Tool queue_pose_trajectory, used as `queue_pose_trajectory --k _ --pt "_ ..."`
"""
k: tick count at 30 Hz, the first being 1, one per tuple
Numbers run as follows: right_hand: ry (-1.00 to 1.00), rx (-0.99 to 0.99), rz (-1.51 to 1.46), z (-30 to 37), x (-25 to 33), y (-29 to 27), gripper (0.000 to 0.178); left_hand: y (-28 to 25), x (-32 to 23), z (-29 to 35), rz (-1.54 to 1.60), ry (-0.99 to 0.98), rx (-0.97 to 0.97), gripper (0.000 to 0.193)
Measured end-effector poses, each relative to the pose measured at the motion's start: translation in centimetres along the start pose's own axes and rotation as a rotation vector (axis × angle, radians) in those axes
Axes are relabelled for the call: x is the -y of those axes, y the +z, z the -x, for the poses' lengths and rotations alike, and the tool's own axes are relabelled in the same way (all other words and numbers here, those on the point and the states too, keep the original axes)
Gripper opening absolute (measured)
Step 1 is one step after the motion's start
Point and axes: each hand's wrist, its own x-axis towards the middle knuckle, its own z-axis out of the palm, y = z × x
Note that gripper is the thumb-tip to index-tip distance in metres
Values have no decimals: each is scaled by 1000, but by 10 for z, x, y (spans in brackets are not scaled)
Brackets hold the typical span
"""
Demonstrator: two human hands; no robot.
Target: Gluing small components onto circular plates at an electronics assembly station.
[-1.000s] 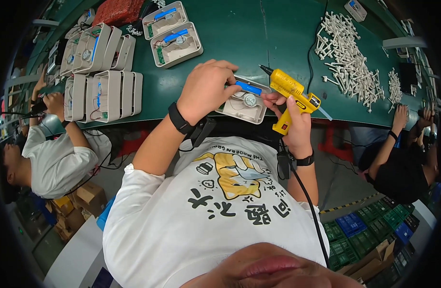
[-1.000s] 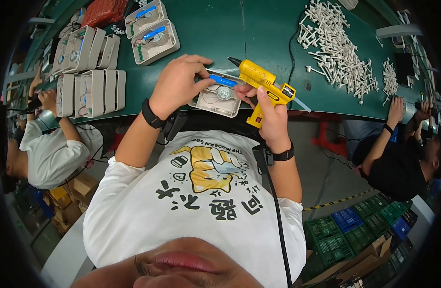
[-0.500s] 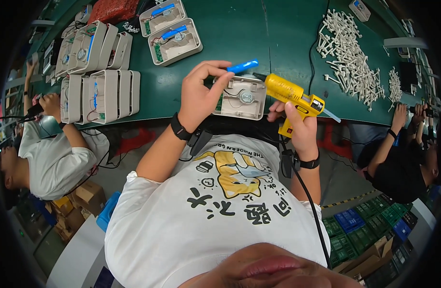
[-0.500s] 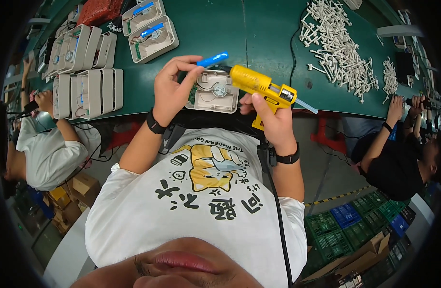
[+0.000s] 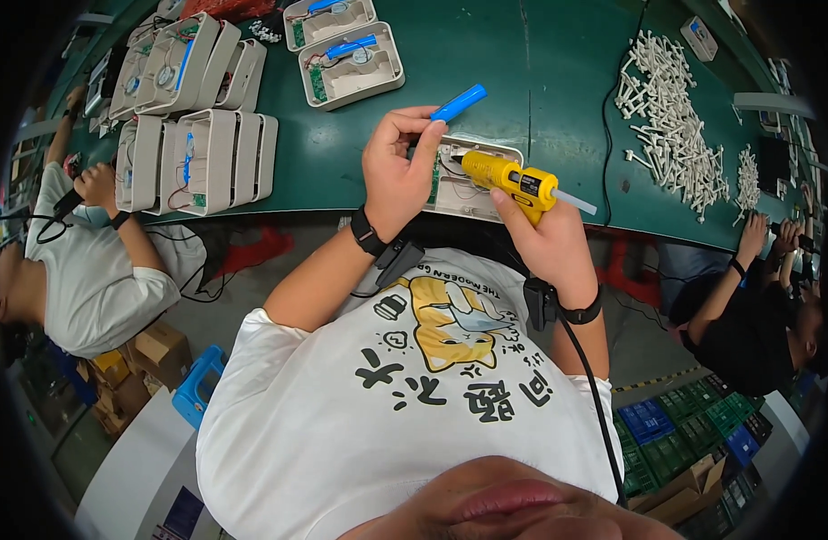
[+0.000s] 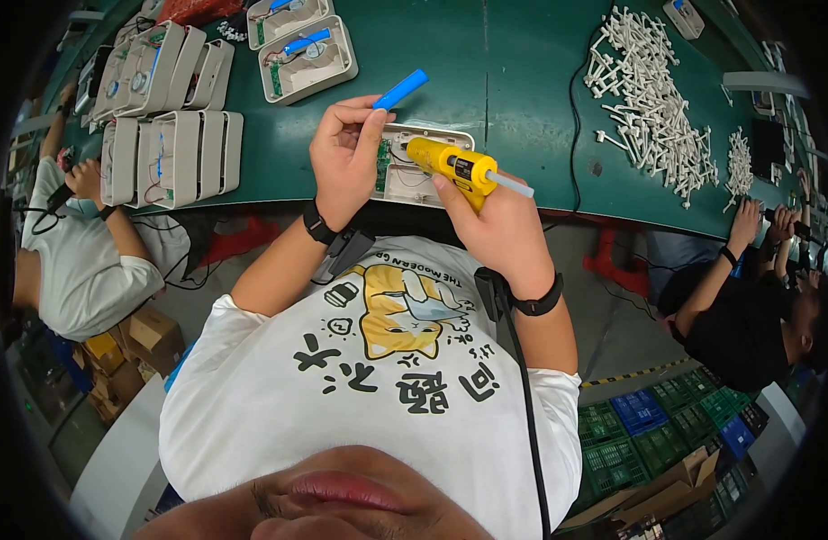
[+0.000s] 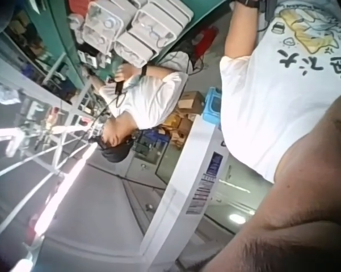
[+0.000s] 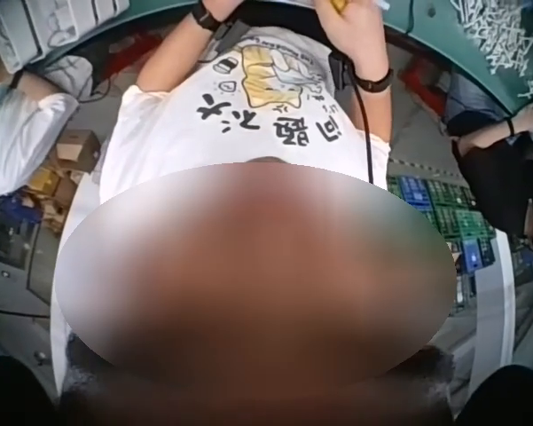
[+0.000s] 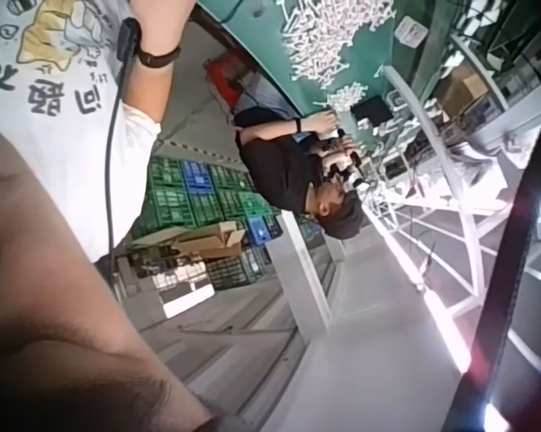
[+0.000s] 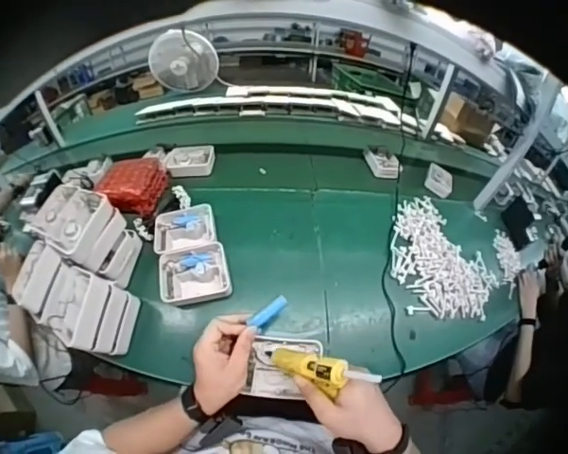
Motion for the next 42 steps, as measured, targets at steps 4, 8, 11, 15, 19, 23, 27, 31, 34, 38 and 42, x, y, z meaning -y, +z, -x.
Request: queue_pose_trajectory --k 4,8,11,15,19,23,27,31,34,38,42 --pt "103 -5 -107 5 4 -16 29 -1 -2 -1 -1 23 -15 12" --pt "168 -79 -137 20 -7 -32 27 -8 -12 -3 -147 160 67 13" --pt "209 -111 -140 24 -8 -36 25 -11 -20 -4 -254 246 146 14" --pt "248 -127 -158 25 -9 -37 24 -11 -22 -4 -319 265 234 14" --pt "236 -133 -167 24 -12 -36 25 -10 -19 -2 -321 198 260 15" --pt "228 -106 -155 26 -16 -36 26 -12 -18 -4 -348 196 285 16" --pt "208 -105 -130 29 -17 -38 27 -15 -19 -8 -419 261 351 16" --pt "243 -96 -192 31 -21 -42 28 -16 -21 -12 -482 338 397 14" --pt "266 -134 -260 32 -22 -43 28 -14 -26 -16 -528 374 428 13" --pt "296 -127 -257 27 -22 -40 28 -14 -32 -19 -738 422 350 17" --pt "287 -104 -250 19 -25 -36 28 -17 -21 -21 -419 24 429 20"
